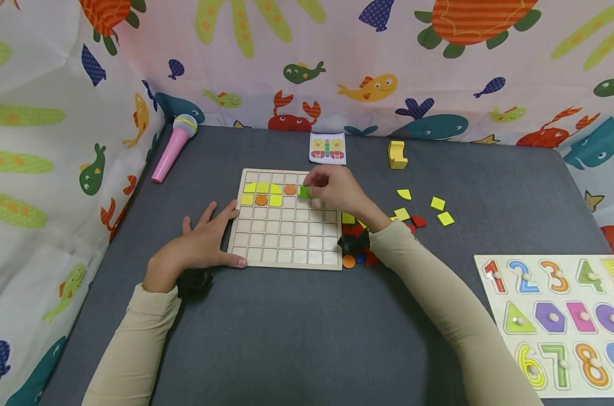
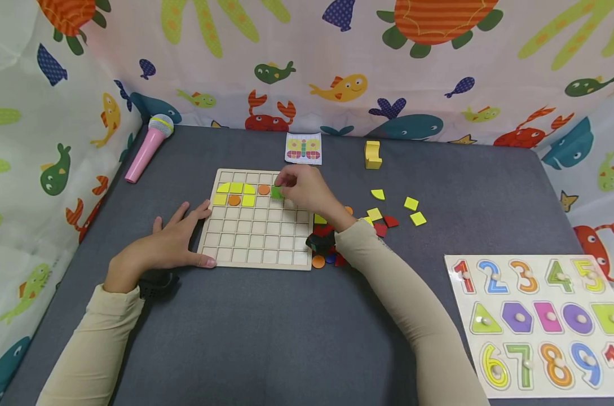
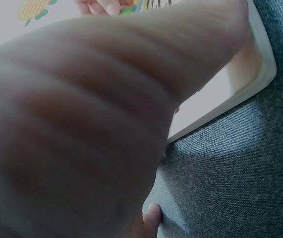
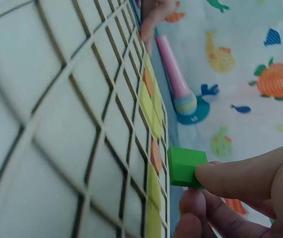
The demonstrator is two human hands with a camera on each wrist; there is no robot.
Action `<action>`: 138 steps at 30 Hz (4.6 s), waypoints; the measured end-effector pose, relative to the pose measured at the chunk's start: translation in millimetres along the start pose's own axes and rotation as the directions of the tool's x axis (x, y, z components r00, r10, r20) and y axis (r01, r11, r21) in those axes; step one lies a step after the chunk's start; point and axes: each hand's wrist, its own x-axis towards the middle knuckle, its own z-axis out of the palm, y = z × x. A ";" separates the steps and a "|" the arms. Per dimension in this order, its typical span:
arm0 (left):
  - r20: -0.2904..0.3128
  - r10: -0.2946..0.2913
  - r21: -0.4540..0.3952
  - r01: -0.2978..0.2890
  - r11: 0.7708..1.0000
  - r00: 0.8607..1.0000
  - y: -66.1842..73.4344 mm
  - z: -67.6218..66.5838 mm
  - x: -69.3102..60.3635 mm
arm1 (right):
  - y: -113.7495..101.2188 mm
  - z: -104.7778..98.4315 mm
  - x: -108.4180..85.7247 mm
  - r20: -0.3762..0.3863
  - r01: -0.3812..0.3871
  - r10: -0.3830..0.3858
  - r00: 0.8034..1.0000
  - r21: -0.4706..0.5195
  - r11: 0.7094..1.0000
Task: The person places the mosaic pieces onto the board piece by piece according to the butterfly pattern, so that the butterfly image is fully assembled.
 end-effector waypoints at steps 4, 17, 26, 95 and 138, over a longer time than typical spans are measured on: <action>0.001 0.001 -0.002 -0.001 1.000 1.000 0.1 -0.7 -1.0 | -4.1 14.9 7.6 0.028 0.014 -0.014 1.000 0.000 1.000; 0.014 -0.011 0.008 0.011 1.000 1.000 1.4 -1.4 -0.1 | -12.4 38.2 13.9 0.093 0.204 -0.185 0.978 -0.292 0.934; 0.011 -0.004 0.000 0.004 1.000 1.000 1.6 -1.2 -0.5 | -8.8 40.7 13.7 0.102 0.206 -0.182 0.978 -0.335 0.920; 0.017 -0.013 0.008 0.013 1.000 1.000 4.4 -2.2 -3.5 | 82.4 -124.1 -86.0 -0.032 -0.182 0.184 0.982 -0.383 0.906; 0.016 -0.017 0.007 0.017 1.000 1.000 1.7 -3.3 -2.3 | 69.9 -123.7 -99.1 0.192 -0.056 0.145 0.971 -0.404 0.913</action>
